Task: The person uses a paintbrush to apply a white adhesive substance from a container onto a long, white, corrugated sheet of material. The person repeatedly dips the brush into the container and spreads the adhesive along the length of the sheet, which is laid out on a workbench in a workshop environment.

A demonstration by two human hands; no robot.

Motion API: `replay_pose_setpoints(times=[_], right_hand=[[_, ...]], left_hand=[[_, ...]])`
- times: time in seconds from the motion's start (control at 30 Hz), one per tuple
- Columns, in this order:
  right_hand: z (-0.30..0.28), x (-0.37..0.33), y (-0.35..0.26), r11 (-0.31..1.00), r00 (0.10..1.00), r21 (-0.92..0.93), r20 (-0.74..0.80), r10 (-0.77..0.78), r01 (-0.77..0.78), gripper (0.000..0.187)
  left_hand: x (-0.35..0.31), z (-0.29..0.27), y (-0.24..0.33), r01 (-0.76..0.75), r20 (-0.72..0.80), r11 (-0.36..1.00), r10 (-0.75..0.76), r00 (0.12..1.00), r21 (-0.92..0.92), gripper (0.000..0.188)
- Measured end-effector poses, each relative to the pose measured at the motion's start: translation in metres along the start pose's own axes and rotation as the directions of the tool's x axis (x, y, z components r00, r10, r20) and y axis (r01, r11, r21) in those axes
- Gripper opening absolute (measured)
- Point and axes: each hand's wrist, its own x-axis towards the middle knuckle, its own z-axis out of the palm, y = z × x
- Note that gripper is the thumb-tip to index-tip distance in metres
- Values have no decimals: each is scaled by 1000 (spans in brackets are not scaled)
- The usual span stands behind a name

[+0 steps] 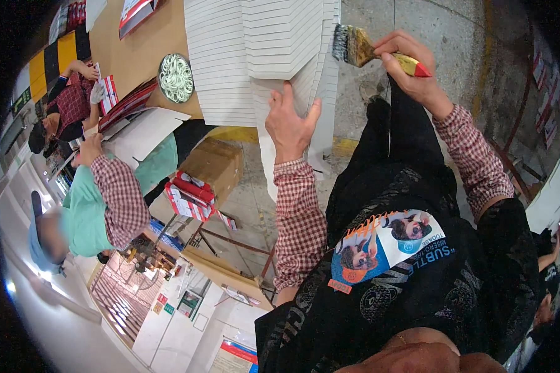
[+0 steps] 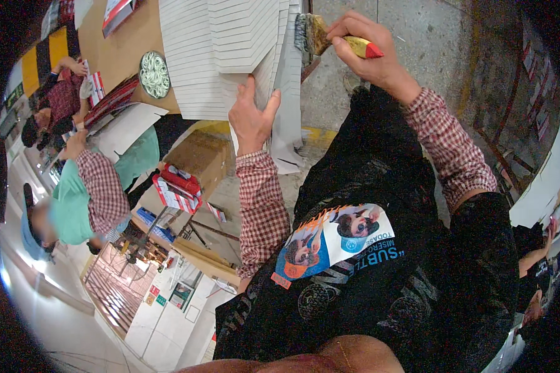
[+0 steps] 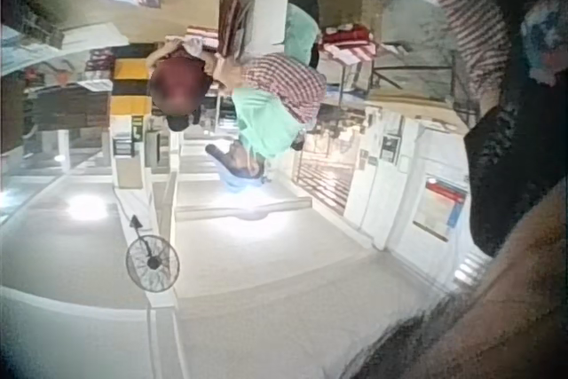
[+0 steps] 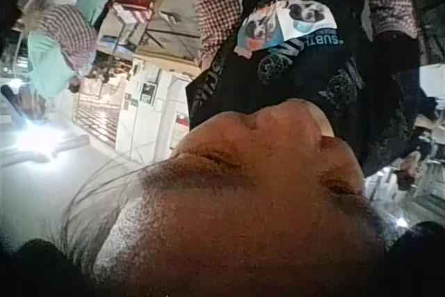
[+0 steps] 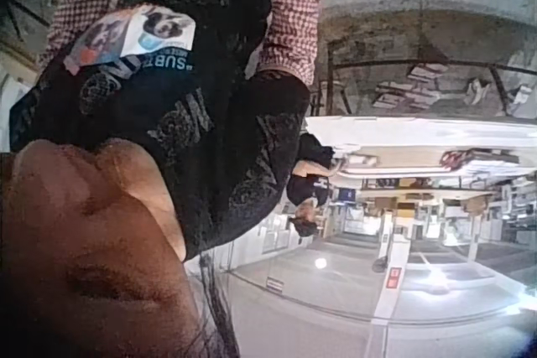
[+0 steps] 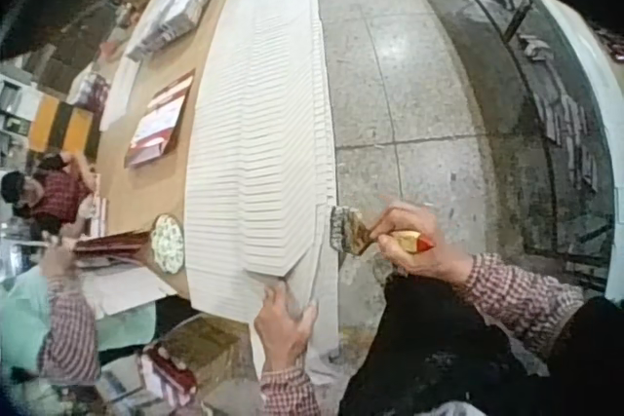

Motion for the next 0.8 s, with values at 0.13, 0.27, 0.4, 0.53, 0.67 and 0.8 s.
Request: replay_pose_setpoints(times=[0.13, 0.27, 0.4, 0.53, 0.67, 0.8], right_hand=[[1, -2, -11, 999, 997, 4, -68, -33, 33, 7], [13, -9, -11, 999, 999, -5, -29, -32, 32, 7], [11, -28, -22, 998, 998, 19, 33, 60, -61, 7], [9, -37, -37, 994, 995, 71, -35, 91, -88, 7], [11, -41, -35, 986, 987, 74, -47, 155, -151, 8], [18, -52, -31, 983, 985, 72, -6, 172, -171, 8]], left_hand=[[0, -1, 0, -25, -10, 1000, 24, 1000, -17, 75], [2, 4, 2, -32, -39, 999, 33, 999, 21, 78], [-1, 13, 5, 12, -86, 997, -5, 996, 74, 84], [-16, 35, 4, 136, -178, 988, -122, 976, 69, 98], [-44, 68, -4, 254, -231, 964, -229, 946, 84, 111], [-60, 69, -28, 217, -174, 969, -194, 965, 121, 108]])
